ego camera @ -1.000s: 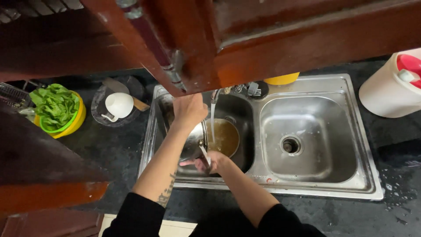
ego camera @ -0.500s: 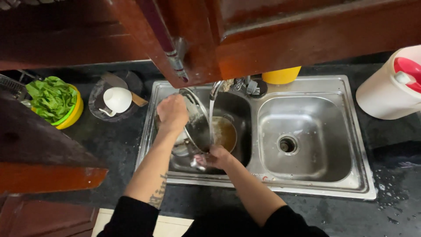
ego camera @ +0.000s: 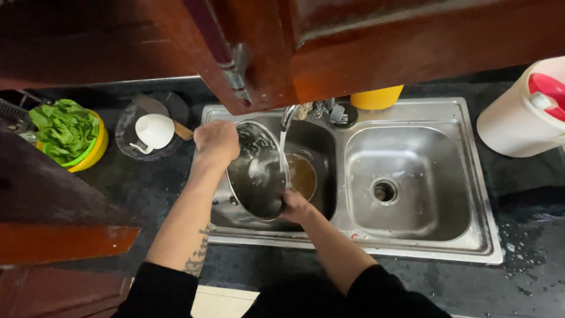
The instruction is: Washing a large metal pot in a sink and then cracking and whisking eggs in a bowl.
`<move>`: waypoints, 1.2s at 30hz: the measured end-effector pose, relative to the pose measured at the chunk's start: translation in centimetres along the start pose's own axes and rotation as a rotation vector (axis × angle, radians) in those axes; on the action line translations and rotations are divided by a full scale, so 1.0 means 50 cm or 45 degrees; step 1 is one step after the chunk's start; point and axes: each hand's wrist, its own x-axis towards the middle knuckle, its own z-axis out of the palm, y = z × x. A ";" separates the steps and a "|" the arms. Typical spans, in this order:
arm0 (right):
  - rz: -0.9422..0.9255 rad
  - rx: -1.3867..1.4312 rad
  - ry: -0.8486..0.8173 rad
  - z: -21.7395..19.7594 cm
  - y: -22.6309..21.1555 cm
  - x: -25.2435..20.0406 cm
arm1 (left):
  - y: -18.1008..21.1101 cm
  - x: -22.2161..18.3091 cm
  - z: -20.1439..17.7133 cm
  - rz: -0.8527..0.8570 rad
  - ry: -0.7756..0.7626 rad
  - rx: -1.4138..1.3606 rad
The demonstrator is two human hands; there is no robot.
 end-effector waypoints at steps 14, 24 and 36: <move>2.583 1.584 -0.137 -0.029 -0.173 0.232 | 0.016 -0.075 0.190 -0.313 0.079 -0.261; 2.113 0.255 -0.646 -0.186 -0.053 0.169 | -0.024 0.004 0.143 -0.201 0.153 -0.398; 2.611 1.519 -0.322 -0.191 -0.205 0.249 | 0.017 -0.018 0.013 -0.111 0.055 -0.256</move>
